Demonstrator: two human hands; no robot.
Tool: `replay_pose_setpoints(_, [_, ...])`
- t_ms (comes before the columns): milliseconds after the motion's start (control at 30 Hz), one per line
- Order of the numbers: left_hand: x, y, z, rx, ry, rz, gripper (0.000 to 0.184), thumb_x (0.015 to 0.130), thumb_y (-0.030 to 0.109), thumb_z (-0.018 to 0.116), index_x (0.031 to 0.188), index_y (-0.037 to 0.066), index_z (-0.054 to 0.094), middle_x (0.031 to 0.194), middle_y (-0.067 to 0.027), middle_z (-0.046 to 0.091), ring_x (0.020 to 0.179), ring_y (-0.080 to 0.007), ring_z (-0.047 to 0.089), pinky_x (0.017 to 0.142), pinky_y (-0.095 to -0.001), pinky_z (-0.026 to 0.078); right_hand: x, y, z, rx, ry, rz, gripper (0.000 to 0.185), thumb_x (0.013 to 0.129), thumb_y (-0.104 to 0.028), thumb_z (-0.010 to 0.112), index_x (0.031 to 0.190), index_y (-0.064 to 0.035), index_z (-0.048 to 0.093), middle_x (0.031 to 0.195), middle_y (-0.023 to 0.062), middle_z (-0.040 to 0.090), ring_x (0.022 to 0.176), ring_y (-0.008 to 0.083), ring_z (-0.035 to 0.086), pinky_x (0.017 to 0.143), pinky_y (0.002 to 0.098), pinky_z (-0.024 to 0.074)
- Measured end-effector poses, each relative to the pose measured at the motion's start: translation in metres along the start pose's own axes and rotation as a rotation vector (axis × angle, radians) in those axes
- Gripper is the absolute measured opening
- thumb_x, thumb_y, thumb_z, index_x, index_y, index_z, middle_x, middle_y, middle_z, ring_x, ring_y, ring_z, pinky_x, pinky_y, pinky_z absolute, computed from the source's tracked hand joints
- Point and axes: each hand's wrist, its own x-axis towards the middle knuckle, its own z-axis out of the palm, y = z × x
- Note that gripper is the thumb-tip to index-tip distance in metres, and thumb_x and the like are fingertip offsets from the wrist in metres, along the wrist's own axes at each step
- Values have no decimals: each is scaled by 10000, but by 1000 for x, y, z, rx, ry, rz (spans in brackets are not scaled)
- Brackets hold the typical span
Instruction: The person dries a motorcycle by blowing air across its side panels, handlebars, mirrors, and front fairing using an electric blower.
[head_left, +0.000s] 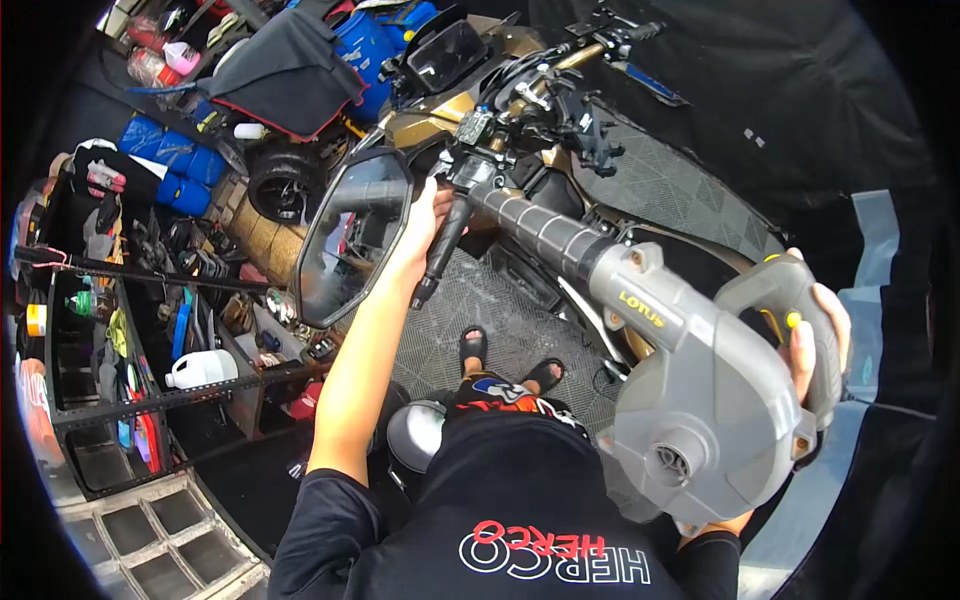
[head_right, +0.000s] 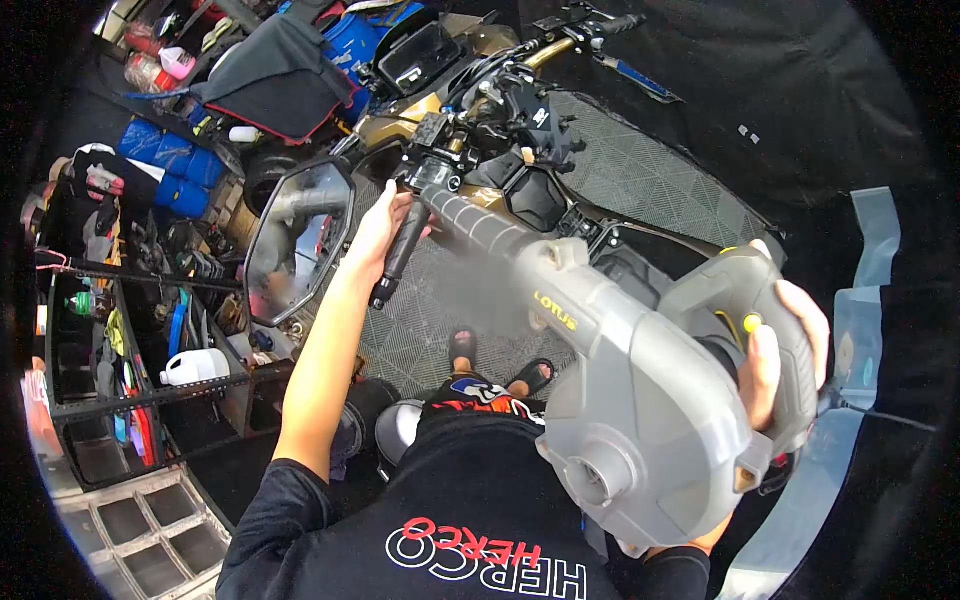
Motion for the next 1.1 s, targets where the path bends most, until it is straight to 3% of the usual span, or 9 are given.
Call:
replay_pose_setpoints(300, [52,-19,-16,-110,-124,63,669,1065,501,365,1359,-89,481,1327,-239,579,1134,-298,601,992,-481,516,28,-33,23,-134,-30,-64,471,944,-195,574,1363,10,510,1399,319,542,1298,359,554,1119,415,416])
replay_pose_setpoints(467, [103,-70,-53,-249,-176,28,695,1056,529,353,1371,-78,481,1269,-214,606,1115,-293,598,1003,-467,504,27,-43,40,-266,9,-118,465,936,-193,585,1347,17,524,1386,319,554,1268,361,576,1111,419,425])
replay_pose_setpoints(600, [112,-82,-72,-826,-698,17,537,1063,388,413,1382,-35,498,1271,-150,617,1072,-233,592,906,-334,493,35,-45,43,-383,-129,-235,460,928,-158,590,1340,36,522,1386,321,553,1252,350,584,1112,410,424])
replay_pose_setpoints(700, [88,-57,-63,-1106,-1080,37,469,1064,273,447,1424,-26,481,1328,-147,607,1124,-222,604,921,-297,503,33,-56,66,-375,60,-219,408,885,-119,634,1266,23,600,1262,257,650,1143,297,648,1038,414,485])
replay_pose_setpoints(867, [64,-32,-89,-139,-734,348,483,1053,195,452,1477,-35,429,1425,-183,554,1260,-261,577,1022,-331,500,38,-64,78,-433,27,-172,397,902,-121,631,1274,16,601,1306,238,638,1156,289,644,1041,395,483])
replay_pose_setpoints(933, [50,-13,-89,44,-650,399,489,1051,179,453,1488,-36,419,1445,-190,544,1287,-269,572,1042,-338,499,40,-63,80,-493,40,-190,390,908,-117,621,1273,17,598,1319,243,631,1161,293,644,1042,392,485])
replay_pose_setpoints(1000, [21,29,-71,77,-440,180,390,1006,288,584,1255,0,671,1077,-131,730,944,-172,663,874,-324,522,40,-67,87,-555,52,-205,383,913,-112,612,1272,18,595,1332,248,624,1165,296,644,1042,390,488])
replay_pose_setpoints(1067, [12,44,-63,108,-362,210,356,1018,267,563,1190,-15,696,1058,-117,734,966,-149,650,883,-301,512,38,-82,102,-505,-13,-163,387,924,-114,588,1285,25,572,1345,283,604,1178,329,641,1048,420,492])
replay_pose_setpoints(1100, [8,50,-63,319,-290,312,358,1023,271,554,1178,-17,699,1067,-111,734,967,-150,648,881,-303,511,36,-87,107,-416,-28,-151,395,929,-119,578,1295,28,555,1346,302,594,1182,352,638,1047,433,496])
